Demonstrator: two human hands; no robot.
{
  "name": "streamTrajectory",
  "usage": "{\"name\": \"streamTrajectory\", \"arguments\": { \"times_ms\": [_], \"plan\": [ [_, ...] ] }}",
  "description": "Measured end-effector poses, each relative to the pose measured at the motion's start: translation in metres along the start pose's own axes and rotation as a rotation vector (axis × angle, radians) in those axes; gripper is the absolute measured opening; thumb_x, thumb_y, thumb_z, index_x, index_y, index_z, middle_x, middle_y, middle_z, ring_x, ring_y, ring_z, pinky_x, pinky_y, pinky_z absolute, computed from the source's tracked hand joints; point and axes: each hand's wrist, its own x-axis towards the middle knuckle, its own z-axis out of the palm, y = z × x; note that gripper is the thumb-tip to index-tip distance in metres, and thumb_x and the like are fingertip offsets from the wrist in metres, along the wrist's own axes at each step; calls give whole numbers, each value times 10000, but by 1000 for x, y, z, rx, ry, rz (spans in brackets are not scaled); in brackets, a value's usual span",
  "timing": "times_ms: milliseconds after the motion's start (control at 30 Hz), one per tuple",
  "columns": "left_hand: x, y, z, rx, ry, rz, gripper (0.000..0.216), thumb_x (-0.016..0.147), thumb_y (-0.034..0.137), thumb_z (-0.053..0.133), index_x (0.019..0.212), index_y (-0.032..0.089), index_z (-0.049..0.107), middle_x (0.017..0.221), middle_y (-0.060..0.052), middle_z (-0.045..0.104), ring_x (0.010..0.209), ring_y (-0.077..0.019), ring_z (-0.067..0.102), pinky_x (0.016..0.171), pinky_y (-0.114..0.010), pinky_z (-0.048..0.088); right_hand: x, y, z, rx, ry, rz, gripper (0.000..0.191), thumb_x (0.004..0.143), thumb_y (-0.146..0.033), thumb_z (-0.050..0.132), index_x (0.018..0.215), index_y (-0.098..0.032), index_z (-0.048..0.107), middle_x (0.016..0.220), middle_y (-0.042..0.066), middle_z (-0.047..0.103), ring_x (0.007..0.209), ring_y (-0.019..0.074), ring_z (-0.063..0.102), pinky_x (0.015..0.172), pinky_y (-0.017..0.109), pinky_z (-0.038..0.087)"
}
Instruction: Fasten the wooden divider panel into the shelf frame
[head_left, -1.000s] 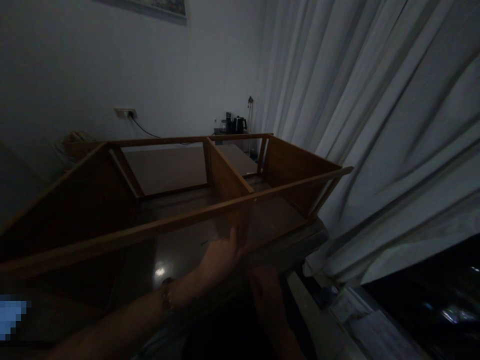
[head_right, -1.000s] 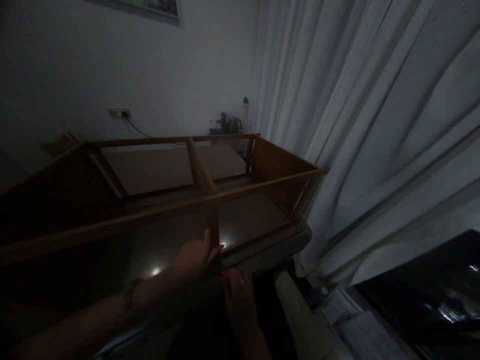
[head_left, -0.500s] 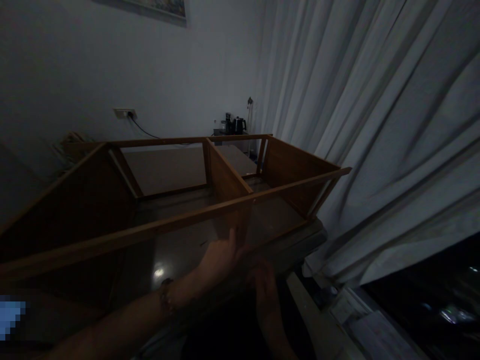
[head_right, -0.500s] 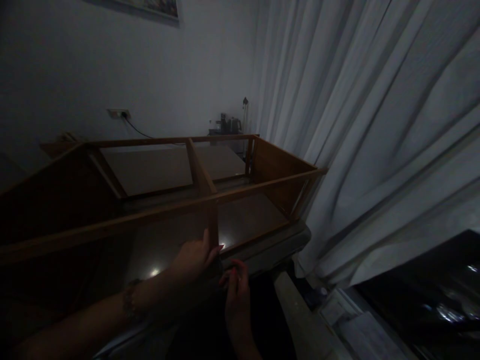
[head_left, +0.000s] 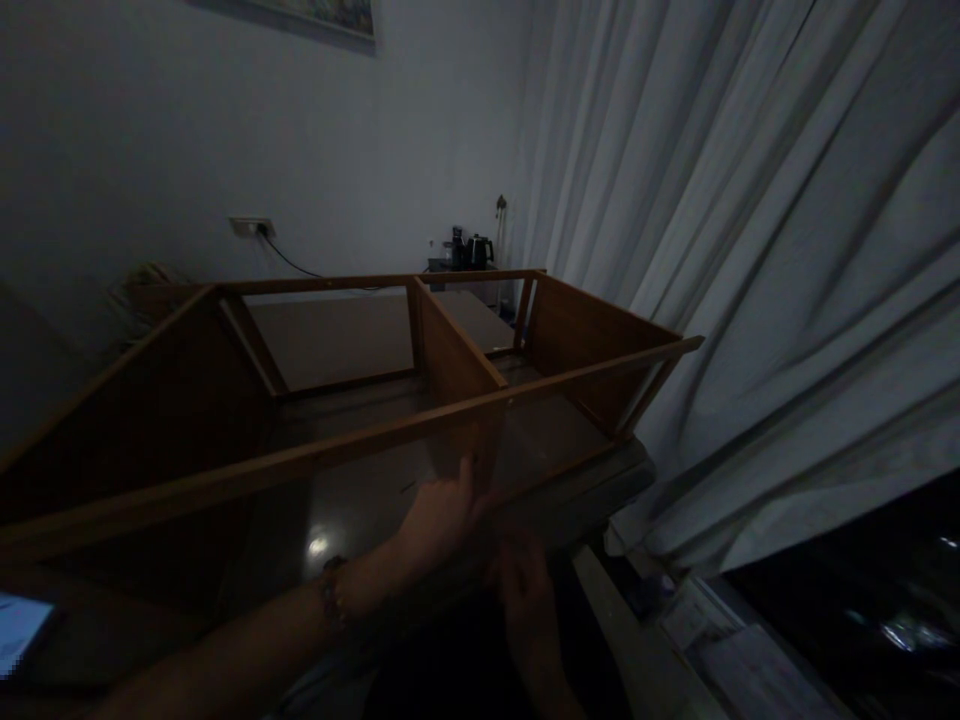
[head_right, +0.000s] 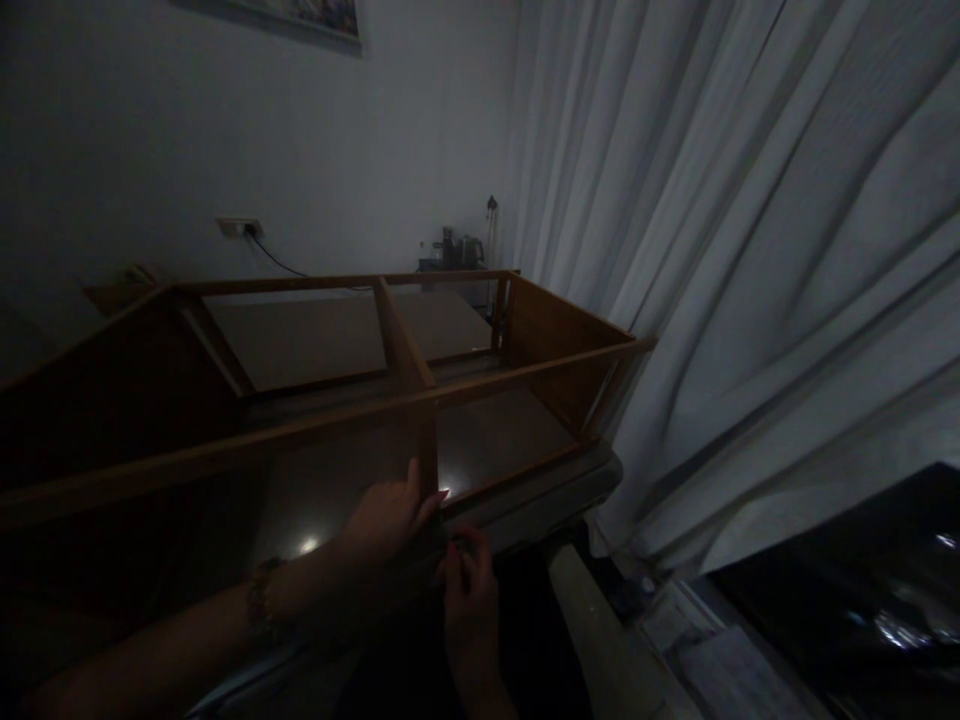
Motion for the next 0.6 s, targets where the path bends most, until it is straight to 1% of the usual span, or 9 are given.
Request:
{"name": "streamTrajectory", "arguments": {
  "times_ms": [100, 167, 267, 367, 500, 600],
  "plan": [
    [0, 1, -2, -3, -13, -8, 561, 847, 490, 219, 1202, 57, 256, 778, -132, 655, 706, -215, 644, 565, -258, 437, 3, 0, -1, -12, 37, -30, 249, 834, -367, 430, 979, -174, 491, 724, 23, 618, 581, 127, 573, 529, 210, 447],
    [0, 1, -2, 1, -9, -5, 562, 847, 493, 215, 1200, 58, 262, 778, -134, 658, 704, -219, 644, 566, -264, 437, 4, 0, -1, -14, 38, -38, 252, 828, -370, 436, 986, -179, 482, 751, 32, 629, 610, 132, 586, 544, 209, 447],
    [0, 0, -1, 10, 0, 9, 552, 854, 477, 211, 1195, 47, 272, 795, -141, 660, 703, -222, 643, 564, -272, 437, 5, 2, -1, -13, 6, -29, 267, 828, -364, 438, 1016, -175, 453, 672, 14, 623, 555, 125, 576, 521, 202, 433],
    [1, -2, 2, 1, 5, 14, 553, 853, 475, 221, 1197, 44, 271, 791, -136, 663, 693, -220, 643, 555, -268, 435, 6, 2, -2, -20, 10, -18, 259, 823, -373, 441, 992, -177, 455, 610, -9, 594, 517, 123, 556, 503, 202, 422],
    [1, -2, 2, -2, 16, 12, 564, 851, 486, 212, 1206, 50, 256, 783, -132, 663, 701, -223, 645, 557, -269, 436, 8, -1, -8, -141, 27, -14, 231, 800, -405, 468, 853, -190, 536, 595, -4, 585, 518, 135, 545, 505, 210, 401],
    [1, -1, 1, 0, 9, 2, 551, 853, 476, 215, 1209, 57, 250, 784, -135, 660, 701, -222, 645, 562, -267, 437, 9, -3, -10, -236, -33, -19, 280, 812, -411, 446, 705, -183, 567, 616, 15, 594, 561, 137, 545, 532, 205, 390]
  ]
}}
